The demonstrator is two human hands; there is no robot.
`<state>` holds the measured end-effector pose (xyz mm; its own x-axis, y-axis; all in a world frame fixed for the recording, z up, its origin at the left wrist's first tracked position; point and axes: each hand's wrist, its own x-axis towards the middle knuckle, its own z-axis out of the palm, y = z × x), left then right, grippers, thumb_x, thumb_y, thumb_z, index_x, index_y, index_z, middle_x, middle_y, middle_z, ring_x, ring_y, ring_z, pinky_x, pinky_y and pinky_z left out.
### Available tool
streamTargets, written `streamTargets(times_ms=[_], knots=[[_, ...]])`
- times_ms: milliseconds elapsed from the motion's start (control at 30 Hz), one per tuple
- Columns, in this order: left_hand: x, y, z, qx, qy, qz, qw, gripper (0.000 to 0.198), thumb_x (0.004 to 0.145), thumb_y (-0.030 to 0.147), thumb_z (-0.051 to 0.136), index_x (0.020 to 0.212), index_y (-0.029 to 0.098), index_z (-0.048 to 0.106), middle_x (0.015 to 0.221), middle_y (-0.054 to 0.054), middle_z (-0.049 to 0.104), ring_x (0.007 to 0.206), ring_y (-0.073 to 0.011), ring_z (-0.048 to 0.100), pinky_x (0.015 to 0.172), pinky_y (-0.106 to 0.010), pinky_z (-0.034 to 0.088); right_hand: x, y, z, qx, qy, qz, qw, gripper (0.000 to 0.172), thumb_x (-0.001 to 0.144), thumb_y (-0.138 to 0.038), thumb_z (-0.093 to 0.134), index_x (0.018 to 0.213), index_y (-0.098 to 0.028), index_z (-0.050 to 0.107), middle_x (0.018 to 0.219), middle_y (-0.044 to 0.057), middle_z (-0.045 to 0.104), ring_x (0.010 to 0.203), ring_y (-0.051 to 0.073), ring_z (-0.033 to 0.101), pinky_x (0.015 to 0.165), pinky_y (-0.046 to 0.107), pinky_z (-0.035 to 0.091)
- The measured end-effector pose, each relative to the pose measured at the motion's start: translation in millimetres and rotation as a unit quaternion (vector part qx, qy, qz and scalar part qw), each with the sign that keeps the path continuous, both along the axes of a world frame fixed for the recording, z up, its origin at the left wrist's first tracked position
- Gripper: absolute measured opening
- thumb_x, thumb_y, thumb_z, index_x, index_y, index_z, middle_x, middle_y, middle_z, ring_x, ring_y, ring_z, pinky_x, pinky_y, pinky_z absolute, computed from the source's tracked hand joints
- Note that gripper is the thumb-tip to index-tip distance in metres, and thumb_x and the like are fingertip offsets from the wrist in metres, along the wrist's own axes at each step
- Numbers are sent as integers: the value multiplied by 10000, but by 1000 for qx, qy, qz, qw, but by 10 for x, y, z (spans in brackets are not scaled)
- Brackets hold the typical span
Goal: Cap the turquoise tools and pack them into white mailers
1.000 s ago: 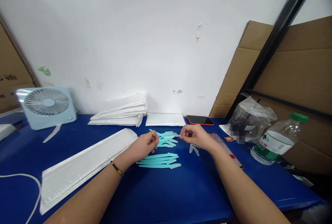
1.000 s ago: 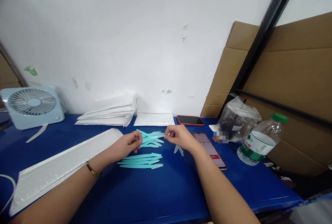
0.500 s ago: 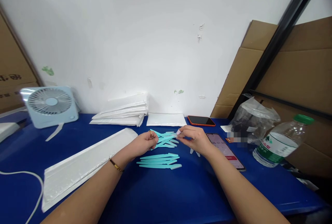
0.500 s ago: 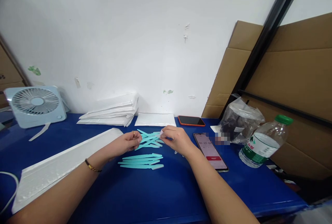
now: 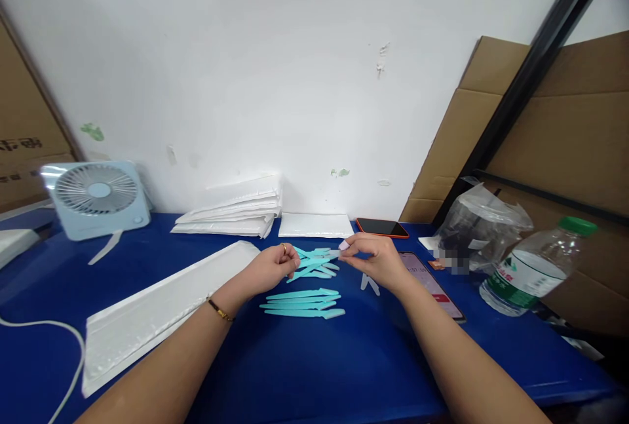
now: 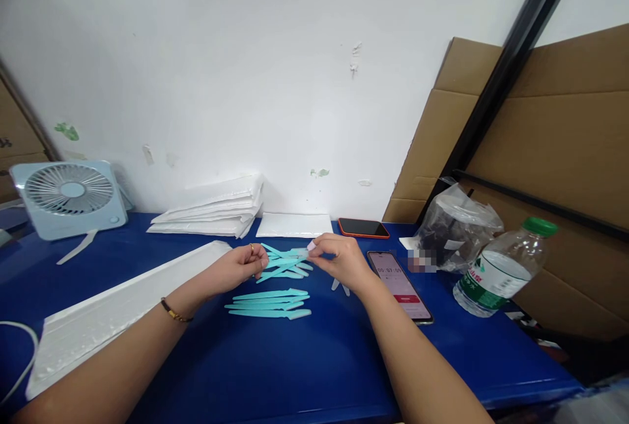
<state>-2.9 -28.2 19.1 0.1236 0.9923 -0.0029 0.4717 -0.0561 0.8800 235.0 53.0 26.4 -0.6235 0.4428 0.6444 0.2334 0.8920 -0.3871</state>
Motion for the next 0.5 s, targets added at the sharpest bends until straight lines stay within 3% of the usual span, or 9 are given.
streamTargets(times_ms=[333,500], knots=[[24,-20,41,-9,1,0,1000,322,766,488,489,776,167,474,625,28,515,573,-103,444,552,-229,327,-70,-41,-25,-7,-19,28,999,153,791,-307,610,708,-196,674,830,59,665,735,144,623,650,243,486],[47,-6,-8,-2,0,-14,1000,312,785,480,477,799,168,478,640,25,520,569,-94,433,535,-216,320,-146,-84,-87,-20,-6,50,999,133,784,-305,622,718,-201,672,838,56,667,755,146,626,663,244,491]])
